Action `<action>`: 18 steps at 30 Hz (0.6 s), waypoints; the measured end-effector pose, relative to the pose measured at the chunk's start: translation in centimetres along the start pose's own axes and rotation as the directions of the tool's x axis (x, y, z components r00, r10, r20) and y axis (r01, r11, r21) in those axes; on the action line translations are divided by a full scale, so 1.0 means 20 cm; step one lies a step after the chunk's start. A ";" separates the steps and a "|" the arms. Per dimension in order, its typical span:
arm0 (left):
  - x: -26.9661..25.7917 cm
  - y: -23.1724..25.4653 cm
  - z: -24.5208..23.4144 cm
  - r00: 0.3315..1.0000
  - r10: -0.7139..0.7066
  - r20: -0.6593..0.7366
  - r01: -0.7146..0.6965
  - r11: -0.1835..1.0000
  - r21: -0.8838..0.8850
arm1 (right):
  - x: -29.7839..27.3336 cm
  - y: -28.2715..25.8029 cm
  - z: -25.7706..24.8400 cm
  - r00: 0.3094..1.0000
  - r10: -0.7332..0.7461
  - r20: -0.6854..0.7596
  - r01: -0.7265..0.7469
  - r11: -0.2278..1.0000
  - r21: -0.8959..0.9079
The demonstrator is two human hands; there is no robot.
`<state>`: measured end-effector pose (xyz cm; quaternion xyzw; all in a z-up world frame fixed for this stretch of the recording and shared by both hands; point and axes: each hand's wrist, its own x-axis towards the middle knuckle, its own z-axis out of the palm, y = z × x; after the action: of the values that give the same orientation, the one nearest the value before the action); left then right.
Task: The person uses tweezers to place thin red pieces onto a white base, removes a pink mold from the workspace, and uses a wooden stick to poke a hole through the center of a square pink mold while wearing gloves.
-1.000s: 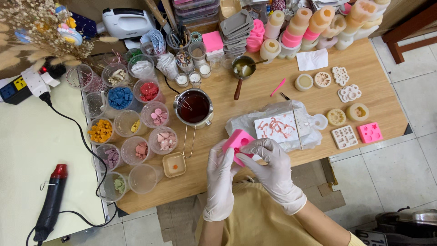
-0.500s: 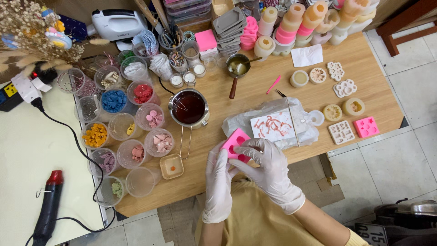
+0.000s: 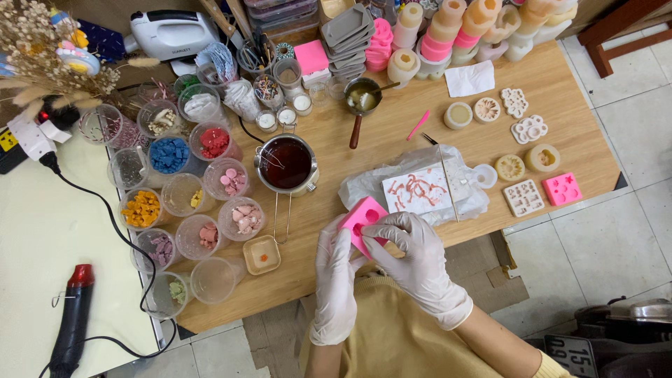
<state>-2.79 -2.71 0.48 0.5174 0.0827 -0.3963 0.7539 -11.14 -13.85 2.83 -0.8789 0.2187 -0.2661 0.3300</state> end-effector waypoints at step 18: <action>-0.01 0.00 0.00 0.998 0.059 0.022 -0.060 0.997 0.047 | 0.04 -0.01 -0.01 0.997 -0.056 0.059 0.064 0.987 -0.146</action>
<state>-3.02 -2.59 0.58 0.5336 0.0499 -0.3807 0.7536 -10.68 -14.23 3.42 -0.9140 0.2023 -0.2349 0.2615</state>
